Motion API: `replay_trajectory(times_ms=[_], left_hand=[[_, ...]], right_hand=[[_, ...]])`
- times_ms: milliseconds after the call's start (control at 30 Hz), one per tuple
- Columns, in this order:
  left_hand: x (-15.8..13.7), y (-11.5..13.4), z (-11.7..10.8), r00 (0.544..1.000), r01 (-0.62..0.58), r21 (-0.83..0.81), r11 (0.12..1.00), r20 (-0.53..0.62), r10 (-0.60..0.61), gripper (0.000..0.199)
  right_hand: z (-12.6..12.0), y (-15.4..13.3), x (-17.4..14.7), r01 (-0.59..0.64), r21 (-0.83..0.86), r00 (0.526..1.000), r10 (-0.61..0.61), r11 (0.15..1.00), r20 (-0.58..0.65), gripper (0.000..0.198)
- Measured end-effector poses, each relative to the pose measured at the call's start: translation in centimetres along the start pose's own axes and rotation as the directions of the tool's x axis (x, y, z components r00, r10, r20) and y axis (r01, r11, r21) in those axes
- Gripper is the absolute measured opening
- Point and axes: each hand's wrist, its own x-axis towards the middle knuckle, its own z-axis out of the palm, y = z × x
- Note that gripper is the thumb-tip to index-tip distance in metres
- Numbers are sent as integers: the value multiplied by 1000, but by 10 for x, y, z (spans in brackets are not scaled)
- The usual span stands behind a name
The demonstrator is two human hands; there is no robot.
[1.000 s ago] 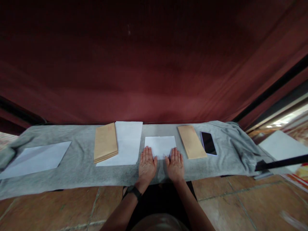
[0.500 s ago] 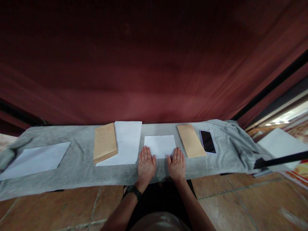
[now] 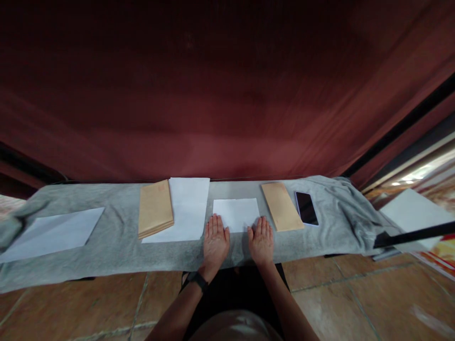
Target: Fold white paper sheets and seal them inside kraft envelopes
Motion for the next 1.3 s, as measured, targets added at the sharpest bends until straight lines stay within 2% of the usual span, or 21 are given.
replay_trajectory(times_ms=[100, 233, 500, 600, 733, 933, 1300], left_hand=[[-1, 0, -1, 999, -42, -7, 999, -9, 42, 59], [1, 2, -2, 995, -103, -5, 995, 13, 103, 57], [24, 16, 5, 943, -255, 10, 967, 222, 247, 56], [32, 19, 10, 930, -253, 12, 967, 280, 239, 58], [39, 18, 16, 925, -255, 11, 967, 295, 240, 58], [45, 16, 21, 929, -221, 23, 975, 310, 203, 57], [51, 8, 24, 959, -161, 24, 987, 241, 151, 55]], right_hand=[[-3, -3, 1, 34, 24, 999, -34, 999, 4, 65], [-9, -12, 9, 141, 96, 986, -148, 985, 78, 58], [-7, -31, 35, 274, 219, 921, -320, 937, 220, 50], [1, -34, 42, 265, 210, 916, -314, 941, 251, 49], [6, -34, 49, 247, 188, 914, -293, 951, 282, 50], [6, -37, 52, 212, 159, 938, -247, 964, 245, 50], [11, -38, 54, 139, 81, 952, -155, 987, 263, 48]])
